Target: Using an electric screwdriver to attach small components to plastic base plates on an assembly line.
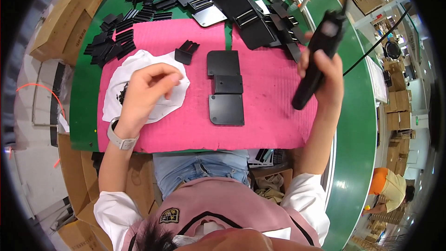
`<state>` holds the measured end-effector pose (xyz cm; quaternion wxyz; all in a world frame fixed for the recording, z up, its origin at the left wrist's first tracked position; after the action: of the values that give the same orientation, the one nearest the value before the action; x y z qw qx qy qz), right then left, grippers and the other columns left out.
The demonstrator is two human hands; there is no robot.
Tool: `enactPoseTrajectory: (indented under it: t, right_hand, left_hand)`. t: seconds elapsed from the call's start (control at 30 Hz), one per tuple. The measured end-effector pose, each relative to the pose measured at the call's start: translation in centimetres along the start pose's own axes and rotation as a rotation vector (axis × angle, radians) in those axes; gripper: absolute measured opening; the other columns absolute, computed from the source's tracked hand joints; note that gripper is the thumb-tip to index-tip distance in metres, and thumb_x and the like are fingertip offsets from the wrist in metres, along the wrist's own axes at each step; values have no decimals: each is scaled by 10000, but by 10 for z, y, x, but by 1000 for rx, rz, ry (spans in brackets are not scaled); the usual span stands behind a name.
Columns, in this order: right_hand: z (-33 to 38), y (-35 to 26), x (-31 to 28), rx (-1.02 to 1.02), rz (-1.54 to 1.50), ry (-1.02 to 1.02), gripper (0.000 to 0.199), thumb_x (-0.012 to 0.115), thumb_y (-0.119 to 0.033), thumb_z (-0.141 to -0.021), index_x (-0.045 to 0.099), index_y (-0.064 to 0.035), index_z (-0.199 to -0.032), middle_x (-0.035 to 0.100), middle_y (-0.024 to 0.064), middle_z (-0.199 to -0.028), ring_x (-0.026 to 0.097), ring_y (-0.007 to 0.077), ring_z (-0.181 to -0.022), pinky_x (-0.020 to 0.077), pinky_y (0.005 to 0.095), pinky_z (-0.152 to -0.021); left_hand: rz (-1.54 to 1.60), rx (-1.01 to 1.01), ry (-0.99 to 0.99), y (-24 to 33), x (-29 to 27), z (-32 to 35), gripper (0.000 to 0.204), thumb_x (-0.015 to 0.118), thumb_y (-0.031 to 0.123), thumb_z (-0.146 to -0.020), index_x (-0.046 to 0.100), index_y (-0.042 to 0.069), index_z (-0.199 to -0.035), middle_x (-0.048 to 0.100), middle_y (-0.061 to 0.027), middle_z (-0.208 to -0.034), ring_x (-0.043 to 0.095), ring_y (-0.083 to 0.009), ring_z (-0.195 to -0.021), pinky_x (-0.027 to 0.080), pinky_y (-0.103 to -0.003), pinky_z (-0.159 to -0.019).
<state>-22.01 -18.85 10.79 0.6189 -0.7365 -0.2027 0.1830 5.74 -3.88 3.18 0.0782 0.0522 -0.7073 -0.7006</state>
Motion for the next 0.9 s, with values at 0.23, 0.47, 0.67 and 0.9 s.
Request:
enactPoseTrajectory:
  t: [0.23, 0.47, 0.67, 0.9]
  right_hand:
    - [-27, -77, 94, -524, -724, -486, 649, 510, -498, -890, 375, -27, -1315, 450, 4, -731, 432, 113, -552, 397, 315, -675]
    - [-14, -64, 104, -706, -524, -673, 527, 574, -519, -856, 432, -124, -1174, 494, -7, -715, 488, 122, -521, 423, 307, -645]
    - [-13, -54, 101, -692, -584, -673, 508, 569, -509, -862, 435, -128, -1170, 500, -10, -708, 500, 116, -521, 422, 301, -646]
    - [-9, -47, 100, -671, -582, -610, 499, 568, -514, -859, 436, -132, -1152, 493, -12, -697, 488, 111, -504, 429, 296, -622]
  left_hand:
    - [509, -150, -135, -16, 53, -17, 168, 597, 149, -898, 611, -8, -955, 606, -38, -819, 525, -81, -652, 446, -221, -605]
    - [672, -101, -92, -19, 55, -11, 145, 593, 124, -900, 598, -2, -972, 606, -48, -838, 543, -87, -688, 457, -236, -630]
    - [612, -84, -64, -19, 56, -12, 154, 601, 113, -891, 605, -17, -974, 607, -56, -846, 537, -88, -687, 452, -233, -624]
    - [519, -98, -81, -20, 59, -11, 148, 622, 96, -872, 615, -25, -958, 605, -51, -800, 521, -90, -658, 439, -220, -605]
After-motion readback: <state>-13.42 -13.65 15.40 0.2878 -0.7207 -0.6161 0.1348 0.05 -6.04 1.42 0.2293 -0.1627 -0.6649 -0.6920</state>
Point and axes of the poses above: each hand's wrist, its own z-axis away from the middle knuckle, its own x-axis out of the palm, y = z × x, the point moved 6 cm from there along -z, towards the middle knuckle
